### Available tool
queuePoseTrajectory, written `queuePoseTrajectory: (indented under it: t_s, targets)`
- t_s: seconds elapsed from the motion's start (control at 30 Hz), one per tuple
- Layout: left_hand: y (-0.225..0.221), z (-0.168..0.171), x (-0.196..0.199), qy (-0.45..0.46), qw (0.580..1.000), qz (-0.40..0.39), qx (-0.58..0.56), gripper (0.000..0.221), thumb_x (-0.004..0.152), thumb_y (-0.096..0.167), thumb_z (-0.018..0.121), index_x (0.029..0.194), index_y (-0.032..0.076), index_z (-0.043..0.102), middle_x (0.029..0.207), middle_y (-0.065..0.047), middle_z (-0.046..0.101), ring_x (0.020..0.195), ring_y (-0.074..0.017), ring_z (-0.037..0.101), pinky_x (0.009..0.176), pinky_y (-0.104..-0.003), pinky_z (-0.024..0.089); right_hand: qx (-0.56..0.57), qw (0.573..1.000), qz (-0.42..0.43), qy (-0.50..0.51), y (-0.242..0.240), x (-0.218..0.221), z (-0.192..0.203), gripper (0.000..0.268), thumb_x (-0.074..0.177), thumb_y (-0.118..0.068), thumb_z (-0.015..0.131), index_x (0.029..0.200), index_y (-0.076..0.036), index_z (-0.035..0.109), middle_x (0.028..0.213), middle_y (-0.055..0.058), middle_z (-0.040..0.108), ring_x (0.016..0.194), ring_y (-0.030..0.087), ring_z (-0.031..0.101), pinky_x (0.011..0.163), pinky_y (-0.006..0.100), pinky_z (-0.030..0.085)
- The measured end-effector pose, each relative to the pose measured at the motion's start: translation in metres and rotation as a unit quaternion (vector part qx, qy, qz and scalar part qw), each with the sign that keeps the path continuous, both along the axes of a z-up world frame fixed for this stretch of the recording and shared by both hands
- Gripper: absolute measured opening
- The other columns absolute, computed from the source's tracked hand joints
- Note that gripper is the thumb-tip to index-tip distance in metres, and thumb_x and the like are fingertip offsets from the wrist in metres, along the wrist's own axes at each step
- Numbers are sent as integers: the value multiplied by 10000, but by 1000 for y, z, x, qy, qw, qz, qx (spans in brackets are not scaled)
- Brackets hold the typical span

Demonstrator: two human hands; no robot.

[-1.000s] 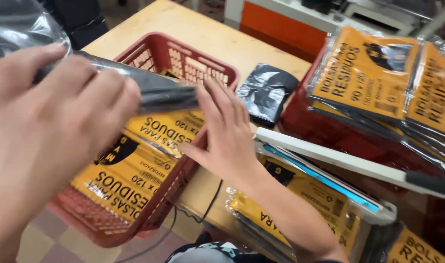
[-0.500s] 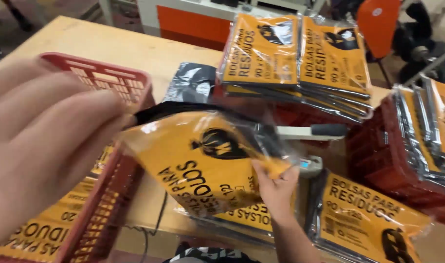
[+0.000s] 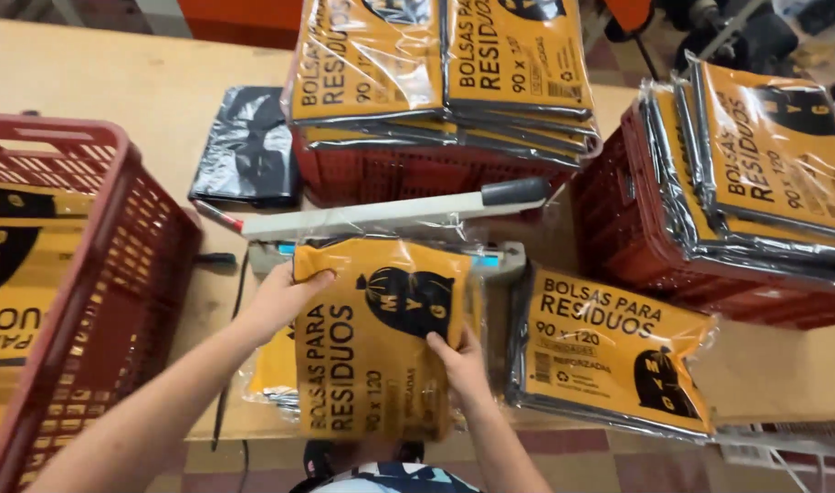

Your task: Using a manual heat sealer to close plastic bags and then placing them into a storage crate.

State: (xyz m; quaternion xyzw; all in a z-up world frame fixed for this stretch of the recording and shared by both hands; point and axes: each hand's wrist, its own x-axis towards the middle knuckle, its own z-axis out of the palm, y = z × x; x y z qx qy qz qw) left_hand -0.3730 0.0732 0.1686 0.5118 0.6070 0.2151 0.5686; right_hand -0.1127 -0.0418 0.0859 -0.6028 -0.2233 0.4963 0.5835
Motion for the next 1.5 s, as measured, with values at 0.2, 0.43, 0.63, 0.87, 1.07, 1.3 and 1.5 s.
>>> queuePoseTrajectory:
  t_s: [0.2,0.43,0.63,0.87,1.07,1.3,1.5]
  targets:
    - [1,-92,21,-7,996,60,63,416,886,345,778,1212,95,713,1079,-133,747,1079,-274,687,919,-449,532,14,994,44,-101,52,53,-55,575,895,-196,757,1364,58,544,1277,226,632,1197,288,564,1016,498,477]
    - [28,-105,42,34,979,160,120,418,966,350,659,1220,21,702,1141,-183,716,1179,-316,632,991,-472,499,-8,989,10,-145,130,66,-55,223,895,-234,715,984,-35,764,769,102,686,678,177,629,568,352,545]
    - [49,-161,19,38,968,217,119,467,1005,366,580,1238,-26,675,1235,-258,664,1248,-363,576,1054,-493,442,-36,983,54,-173,130,60,-62,116,801,-148,778,881,-64,789,635,104,689,530,189,667,436,317,533]
    - [55,-171,16,91,953,256,133,233,931,307,637,1017,135,767,970,-108,743,1028,-265,678,861,-407,510,-13,963,43,-267,148,59,-74,114,855,-178,722,924,-126,796,800,62,739,802,150,659,735,327,538]
    - [82,-209,15,170,944,274,76,295,909,437,613,1083,244,753,1034,-46,749,1119,-299,653,942,-436,502,-64,924,47,-374,159,53,-66,150,932,-166,627,1054,-112,695,976,121,755,992,325,705,851,463,544]
    - [89,-219,17,154,935,303,98,267,891,415,678,1036,201,744,980,-64,743,1073,-327,663,928,-433,499,-3,812,85,-577,162,55,-85,88,957,-163,569,1040,-141,548,848,145,731,814,378,727,696,491,577]
    - [85,-195,28,52,919,354,168,136,901,176,679,1018,116,647,925,-110,697,992,-298,661,866,-413,485,96,709,86,-693,173,62,-98,125,939,-105,584,1023,-155,662,903,78,711,817,304,732,657,408,600]
